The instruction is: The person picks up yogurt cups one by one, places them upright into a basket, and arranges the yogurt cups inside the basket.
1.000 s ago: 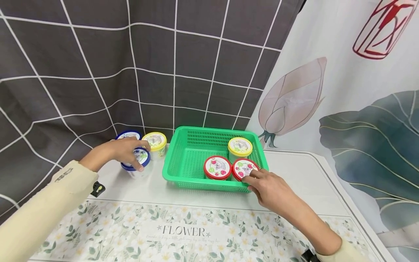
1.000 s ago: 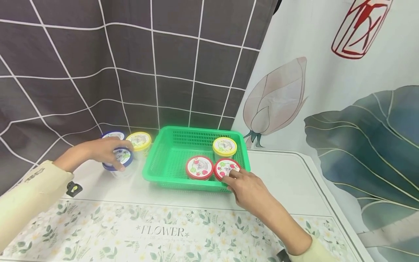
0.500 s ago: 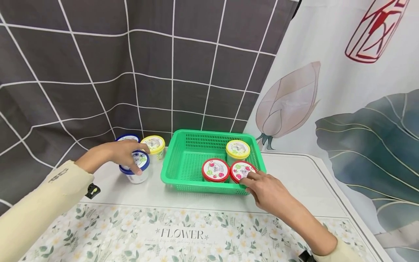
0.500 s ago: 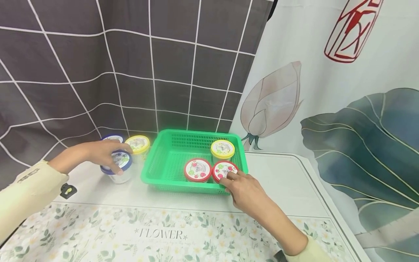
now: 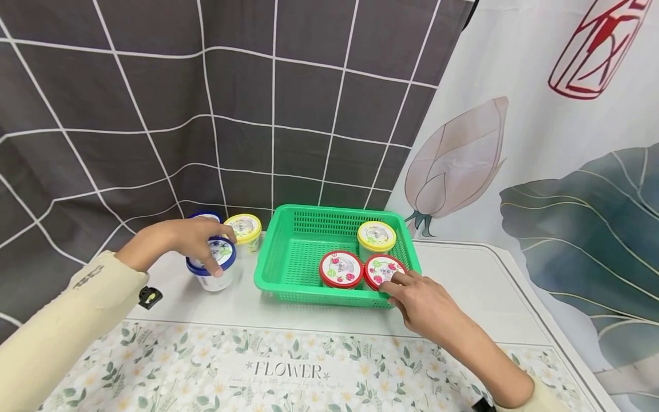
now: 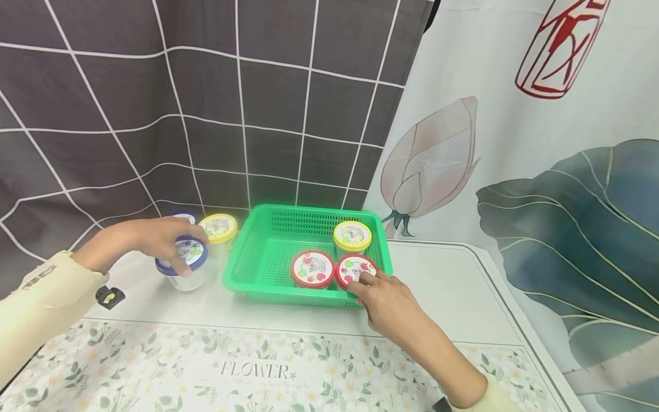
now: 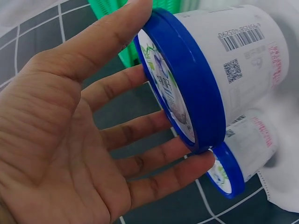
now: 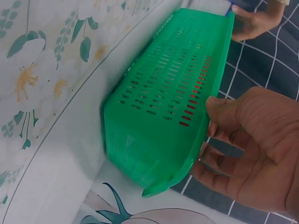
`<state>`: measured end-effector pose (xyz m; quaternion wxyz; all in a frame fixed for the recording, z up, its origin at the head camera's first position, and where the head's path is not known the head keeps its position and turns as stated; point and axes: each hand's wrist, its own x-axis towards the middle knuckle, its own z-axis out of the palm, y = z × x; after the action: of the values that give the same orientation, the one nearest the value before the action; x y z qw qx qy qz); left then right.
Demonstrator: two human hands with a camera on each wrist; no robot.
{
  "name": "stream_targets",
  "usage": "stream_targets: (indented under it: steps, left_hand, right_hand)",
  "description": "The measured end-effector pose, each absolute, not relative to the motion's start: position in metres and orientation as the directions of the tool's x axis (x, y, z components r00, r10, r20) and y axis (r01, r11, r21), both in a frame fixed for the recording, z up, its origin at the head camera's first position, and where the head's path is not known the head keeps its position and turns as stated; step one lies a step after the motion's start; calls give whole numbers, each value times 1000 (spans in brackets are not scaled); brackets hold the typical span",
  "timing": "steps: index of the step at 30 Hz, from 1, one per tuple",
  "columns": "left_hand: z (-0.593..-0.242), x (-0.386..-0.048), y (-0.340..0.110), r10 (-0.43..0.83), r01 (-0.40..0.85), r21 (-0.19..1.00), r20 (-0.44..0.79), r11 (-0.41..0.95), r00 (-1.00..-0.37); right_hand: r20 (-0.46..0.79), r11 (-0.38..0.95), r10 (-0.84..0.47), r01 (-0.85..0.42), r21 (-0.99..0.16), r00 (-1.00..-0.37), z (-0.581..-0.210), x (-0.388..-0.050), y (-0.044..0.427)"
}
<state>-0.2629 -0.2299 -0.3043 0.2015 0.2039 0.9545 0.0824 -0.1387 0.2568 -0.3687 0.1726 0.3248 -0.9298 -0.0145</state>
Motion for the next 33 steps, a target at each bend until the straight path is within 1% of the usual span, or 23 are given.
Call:
stream_targets:
  steps: [6,11,14,22,27,33]
  left_hand:
    - [-293,-262,-225,454,392,240,-324,888,-830]
    - [-281,-260,-222,486,432,232,-292,872,-824]
    - [-276,-260,-219,486,434,228,-279,871,-828]
    - [-267,-259,-218,455,411,200,-286,889,-844]
    - [-263,-259,-217,473,433,199,-260,879,-842]
    - [-255,-258,-208,509,484,161,-227,860,-830]
  right_hand:
    - [342,784,-613,-600,156,-712,-370,-138,257]
    - [338,780,-619,-605,160,-709,-369,-139,257]
    - [342,780,-619,-602,168,-707,-370,-138,257]
    - [347,787,-610,-593,168,-712,-371,-138,253]
    - [353,792,-604,-589,164,-714,-372,-138,251]
    - [358,800,-594,-574,172,-720,-371,-135,252]
